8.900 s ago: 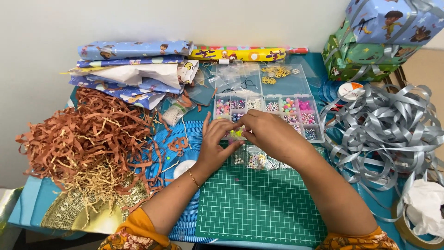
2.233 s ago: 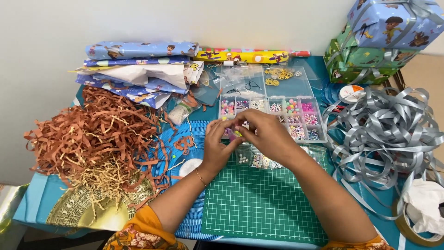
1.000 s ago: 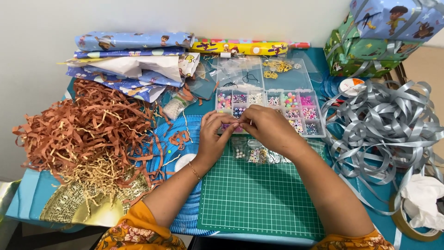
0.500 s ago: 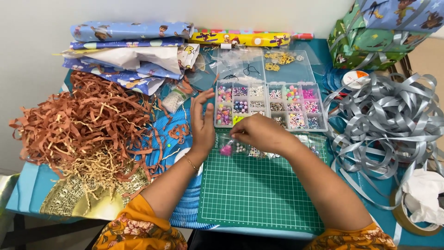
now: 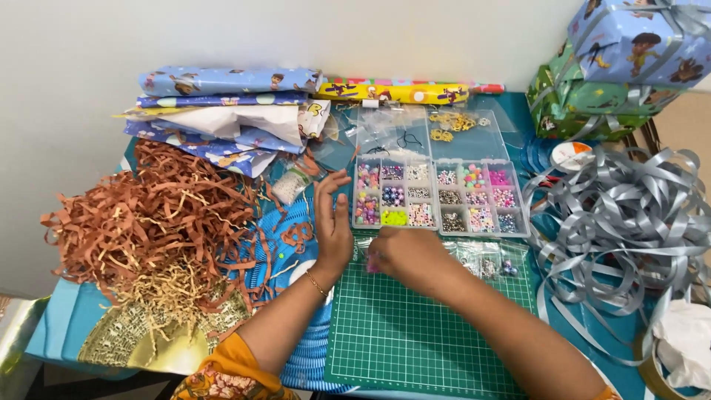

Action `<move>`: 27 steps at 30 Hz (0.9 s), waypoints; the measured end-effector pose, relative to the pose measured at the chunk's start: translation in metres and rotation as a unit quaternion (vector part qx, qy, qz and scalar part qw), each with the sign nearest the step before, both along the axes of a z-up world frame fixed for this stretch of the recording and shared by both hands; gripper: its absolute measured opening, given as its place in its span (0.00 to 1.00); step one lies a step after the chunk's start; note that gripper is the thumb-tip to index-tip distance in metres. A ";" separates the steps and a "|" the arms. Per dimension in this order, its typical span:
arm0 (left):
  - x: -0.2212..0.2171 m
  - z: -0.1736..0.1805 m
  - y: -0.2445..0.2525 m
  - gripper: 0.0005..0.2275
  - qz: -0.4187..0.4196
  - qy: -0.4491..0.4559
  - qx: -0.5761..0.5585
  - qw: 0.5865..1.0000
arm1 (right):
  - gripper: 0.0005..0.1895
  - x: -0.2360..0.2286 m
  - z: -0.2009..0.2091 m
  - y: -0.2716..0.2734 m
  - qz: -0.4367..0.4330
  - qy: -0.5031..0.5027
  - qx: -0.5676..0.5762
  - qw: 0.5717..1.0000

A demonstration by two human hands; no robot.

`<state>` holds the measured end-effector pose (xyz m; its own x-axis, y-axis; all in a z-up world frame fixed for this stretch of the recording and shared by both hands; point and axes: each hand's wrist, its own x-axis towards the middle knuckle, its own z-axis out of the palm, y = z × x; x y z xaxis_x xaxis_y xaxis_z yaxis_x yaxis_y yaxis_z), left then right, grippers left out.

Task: Selecting beads and charms from an organizer to twist them onto pipe cleaners for a craft project.

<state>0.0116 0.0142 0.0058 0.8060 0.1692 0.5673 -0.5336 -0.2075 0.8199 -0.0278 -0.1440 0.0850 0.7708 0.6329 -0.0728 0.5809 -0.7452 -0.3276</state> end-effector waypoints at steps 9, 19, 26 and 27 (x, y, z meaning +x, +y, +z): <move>0.001 -0.001 -0.008 0.04 0.017 0.001 0.082 0.996 | 0.14 0.148 0.003 -0.043 -0.123 -0.106 -0.011 0.987; 0.003 0.000 -0.006 0.02 0.026 -0.031 0.098 0.994 | 0.17 0.263 -0.070 0.036 -0.086 -0.203 -0.071 0.973; 0.000 0.003 -0.006 0.02 0.021 -0.024 0.086 0.996 | 0.04 0.261 -0.056 0.029 -0.099 -0.244 -0.019 0.964; 0.000 0.003 -0.006 0.02 0.023 -0.022 0.083 0.996 | 0.04 0.257 -0.046 0.022 -0.096 -0.261 -0.005 0.961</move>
<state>0.0111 0.0078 0.0091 0.7728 0.1053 0.6259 -0.5559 -0.3637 0.7475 0.2296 -0.1216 0.0386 0.8068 0.4760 0.3500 0.5150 -0.8569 -0.0218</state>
